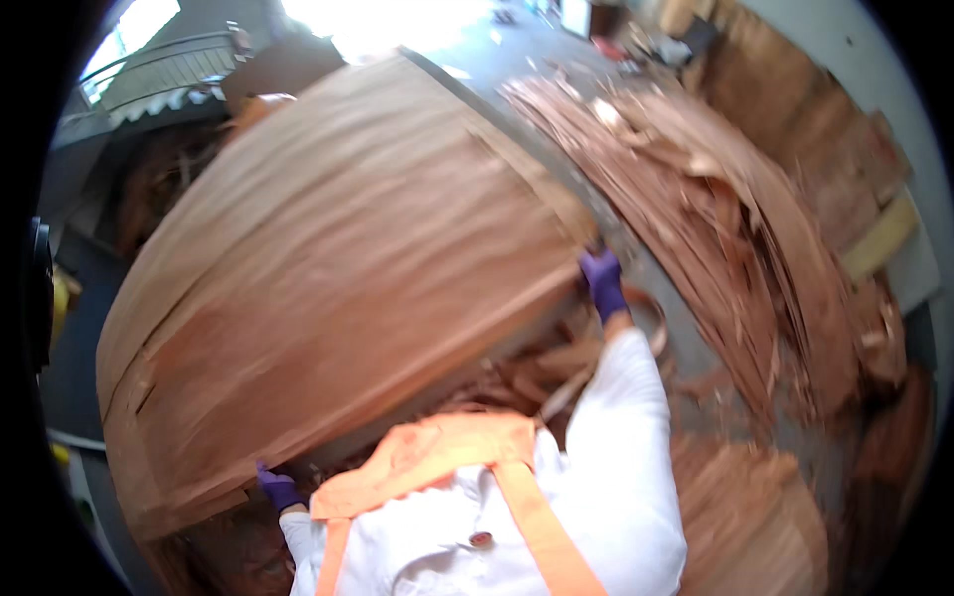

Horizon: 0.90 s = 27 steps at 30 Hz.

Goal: The person applies adhesive tape to sheets of wood veneer and uses a knife to trim the edges of the sheets.

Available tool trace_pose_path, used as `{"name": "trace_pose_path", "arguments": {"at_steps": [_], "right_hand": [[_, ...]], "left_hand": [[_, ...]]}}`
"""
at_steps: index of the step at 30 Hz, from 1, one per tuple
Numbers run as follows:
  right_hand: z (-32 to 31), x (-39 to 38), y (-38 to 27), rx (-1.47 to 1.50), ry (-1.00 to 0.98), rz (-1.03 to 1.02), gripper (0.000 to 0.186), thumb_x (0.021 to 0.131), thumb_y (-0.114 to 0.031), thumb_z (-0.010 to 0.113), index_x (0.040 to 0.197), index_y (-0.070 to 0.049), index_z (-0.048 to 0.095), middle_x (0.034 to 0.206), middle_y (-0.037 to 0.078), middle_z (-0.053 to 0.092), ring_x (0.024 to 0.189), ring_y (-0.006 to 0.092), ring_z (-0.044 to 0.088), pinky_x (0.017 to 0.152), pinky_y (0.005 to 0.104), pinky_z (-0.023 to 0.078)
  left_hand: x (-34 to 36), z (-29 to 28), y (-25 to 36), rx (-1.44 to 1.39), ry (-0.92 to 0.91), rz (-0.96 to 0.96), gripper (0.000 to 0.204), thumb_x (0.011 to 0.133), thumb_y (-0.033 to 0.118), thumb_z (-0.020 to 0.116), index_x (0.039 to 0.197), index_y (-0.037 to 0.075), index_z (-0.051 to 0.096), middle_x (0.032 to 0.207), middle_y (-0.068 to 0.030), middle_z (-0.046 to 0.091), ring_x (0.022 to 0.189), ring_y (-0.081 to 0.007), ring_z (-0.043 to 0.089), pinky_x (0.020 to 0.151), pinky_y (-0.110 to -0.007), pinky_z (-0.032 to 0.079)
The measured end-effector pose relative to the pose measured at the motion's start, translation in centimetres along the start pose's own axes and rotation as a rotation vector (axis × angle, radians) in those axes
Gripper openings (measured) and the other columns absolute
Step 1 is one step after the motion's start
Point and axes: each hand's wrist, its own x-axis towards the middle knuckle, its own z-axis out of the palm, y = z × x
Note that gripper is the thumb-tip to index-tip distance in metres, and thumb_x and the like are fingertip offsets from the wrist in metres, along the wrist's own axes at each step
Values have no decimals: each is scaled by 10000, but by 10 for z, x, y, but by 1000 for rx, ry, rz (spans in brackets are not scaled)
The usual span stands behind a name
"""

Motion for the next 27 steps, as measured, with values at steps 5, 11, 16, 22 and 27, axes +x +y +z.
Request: {"name": "trace_pose_path", "arguments": {"at_steps": [5, 11, 16, 22, 27], "right_hand": [[-25, -3, -21, 74, 17, 159, 278, 769, -95, 662, 1020, -55, 546, 678, 26, 565, 453, 114, 517, 385, 252, 415], [-28, -32, -21, 93, 189, 147, 301, 776, -78, 672, 1038, -48, 527, 710, 39, 560, 464, 119, 507, 414, 246, 419], [-24, -45, 11, 300, 279, 171, 321, 787, -58, 665, 1067, -47, 510, 783, 32, 558, 557, 112, 521, 441, 245, 411], [-36, -29, 28, 105, 287, -11, 269, 784, -95, 689, 1016, -39, 565, 795, 18, 574, 638, 107, 525, 528, 256, 441], [-44, -13, 27, -195, 339, -113, 212, 772, -100, 699, 943, -28, 595, 740, 11, 584, 621, 95, 520, 539, 247, 435]], "left_hand": [[-35, 28, 1, 965, -230, 413, 358, 888, 67, 495, 1222, -64, 481, 1152, -177, 575, 1044, -233, 540, 921, -299, 405], [-41, 12, 9, 871, -250, 469, 384, 857, 0, 445, 1235, -64, 475, 1152, -217, 568, 1061, -289, 536, 939, -316, 391], [-8, -18, 4, 623, -252, 240, 357, 908, 122, 460, 1209, -67, 492, 1160, -143, 560, 1020, -219, 530, 937, -276, 389], [-40, 12, 13, 1171, -294, 364, 359, 952, 191, 453, 1187, -74, 505, 1142, -119, 568, 994, -193, 536, 932, -283, 400], [-83, 42, 27, 1708, -366, 666, 336, 959, 168, 432, 1190, -67, 499, 1119, -136, 570, 973, -193, 533, 903, -284, 410]]}}
